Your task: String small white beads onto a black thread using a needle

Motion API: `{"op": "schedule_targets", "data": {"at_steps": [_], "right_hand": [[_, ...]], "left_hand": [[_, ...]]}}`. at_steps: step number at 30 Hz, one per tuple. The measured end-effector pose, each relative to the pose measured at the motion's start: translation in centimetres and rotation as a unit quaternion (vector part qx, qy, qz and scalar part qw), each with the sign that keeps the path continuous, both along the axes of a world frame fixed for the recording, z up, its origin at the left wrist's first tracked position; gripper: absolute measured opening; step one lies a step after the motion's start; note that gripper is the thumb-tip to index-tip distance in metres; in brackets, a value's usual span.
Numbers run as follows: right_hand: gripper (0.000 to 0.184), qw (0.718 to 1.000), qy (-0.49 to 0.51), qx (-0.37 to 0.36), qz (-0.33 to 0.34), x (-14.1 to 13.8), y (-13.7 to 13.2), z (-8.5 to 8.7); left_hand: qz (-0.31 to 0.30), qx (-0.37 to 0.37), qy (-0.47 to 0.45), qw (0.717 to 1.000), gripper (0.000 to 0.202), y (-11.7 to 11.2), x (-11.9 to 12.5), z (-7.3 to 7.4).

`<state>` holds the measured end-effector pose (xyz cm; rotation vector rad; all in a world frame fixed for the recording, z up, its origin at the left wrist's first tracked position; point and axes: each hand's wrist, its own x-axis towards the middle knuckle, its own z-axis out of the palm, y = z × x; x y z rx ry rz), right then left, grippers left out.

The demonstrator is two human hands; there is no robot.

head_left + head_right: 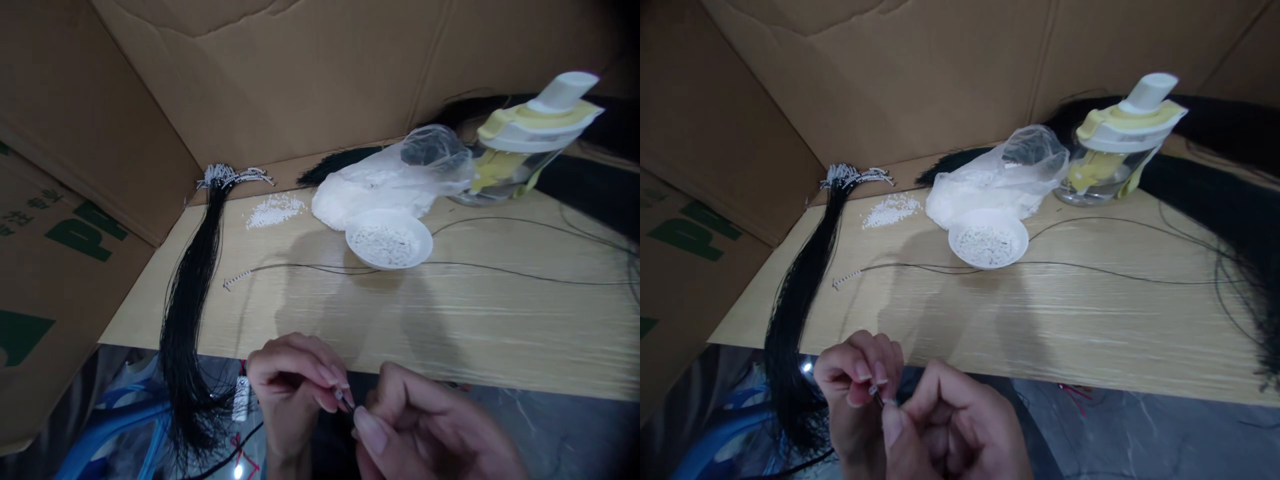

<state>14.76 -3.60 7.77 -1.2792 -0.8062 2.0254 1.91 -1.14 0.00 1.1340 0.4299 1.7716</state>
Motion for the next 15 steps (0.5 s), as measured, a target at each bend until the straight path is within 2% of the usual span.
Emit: {"op": "schedule_targets", "data": {"at_steps": [7, 15], "right_hand": [[0.045, 0.999, -0.009, 0.003, -0.034, -0.56, -0.24, -0.14], [0.048, 0.999, -0.046, 0.003, -0.020, -0.56, -0.42, -0.13]], "left_hand": [[0.010, -0.004, 0.001, 1.000, 0.006, 0.05, 0.28, 0.01], [0.008, 0.005, 0.001, 1.000, 0.007, 0.07, 0.37, 0.22]]}}
